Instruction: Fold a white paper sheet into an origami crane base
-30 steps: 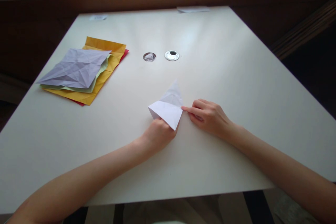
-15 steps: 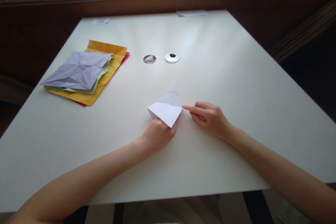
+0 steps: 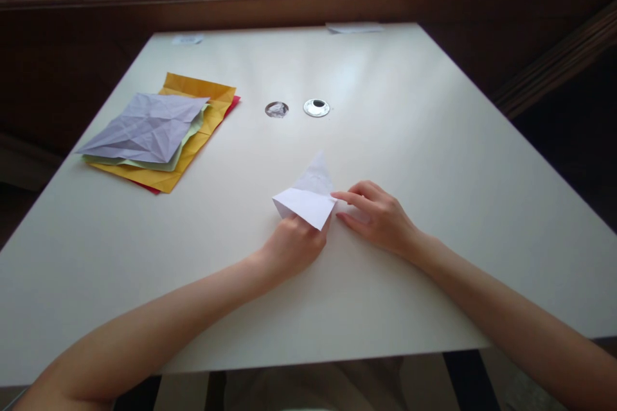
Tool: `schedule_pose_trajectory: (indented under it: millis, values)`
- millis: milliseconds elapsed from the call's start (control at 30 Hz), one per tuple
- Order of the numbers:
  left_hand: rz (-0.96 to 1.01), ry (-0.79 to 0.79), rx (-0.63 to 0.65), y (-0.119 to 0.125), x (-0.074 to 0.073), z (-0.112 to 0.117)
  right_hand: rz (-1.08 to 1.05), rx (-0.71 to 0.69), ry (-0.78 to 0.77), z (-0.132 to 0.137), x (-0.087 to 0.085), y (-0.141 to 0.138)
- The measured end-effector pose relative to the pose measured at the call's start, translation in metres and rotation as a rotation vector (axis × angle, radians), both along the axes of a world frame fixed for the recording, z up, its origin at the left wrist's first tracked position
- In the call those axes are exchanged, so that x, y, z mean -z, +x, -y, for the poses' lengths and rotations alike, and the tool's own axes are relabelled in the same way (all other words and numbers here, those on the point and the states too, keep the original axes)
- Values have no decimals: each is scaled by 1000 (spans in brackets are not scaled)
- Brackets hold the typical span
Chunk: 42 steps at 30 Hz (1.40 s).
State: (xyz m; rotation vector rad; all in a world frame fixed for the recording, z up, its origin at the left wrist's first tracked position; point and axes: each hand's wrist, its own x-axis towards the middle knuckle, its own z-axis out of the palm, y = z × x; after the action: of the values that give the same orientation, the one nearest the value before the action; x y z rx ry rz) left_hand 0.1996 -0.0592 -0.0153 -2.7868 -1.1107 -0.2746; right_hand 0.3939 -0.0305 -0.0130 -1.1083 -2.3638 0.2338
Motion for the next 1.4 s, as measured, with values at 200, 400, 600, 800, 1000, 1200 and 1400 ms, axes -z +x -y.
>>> schedule_pose_trajectory:
  millis: [200, 400, 600, 800, 1000, 1200, 1400]
  values:
    - [232, -91, 81, 5, 3, -4, -150, -58, -80, -7, 1, -6]
    - [235, -159, 115, 5, 3, -2, -181, 138, -283, -11, -5, -8]
    - [181, -167, 88, 6, 1, -1, -172, 163, -344, -13, -4, -10]
    - [161, -145, 91, 7, 3, -2, -129, 218, -393, -17, -8, -9]
    - [134, -159, 89, 6, 2, -3, -164, 229, -444, -20, -10, -4]
    - [111, -180, 101, 7, 0, -4, -175, 215, -360, -20, -3, -3]
    - [124, -238, 85, 10, -4, -6, -240, 207, -288, -17, -2, -6]
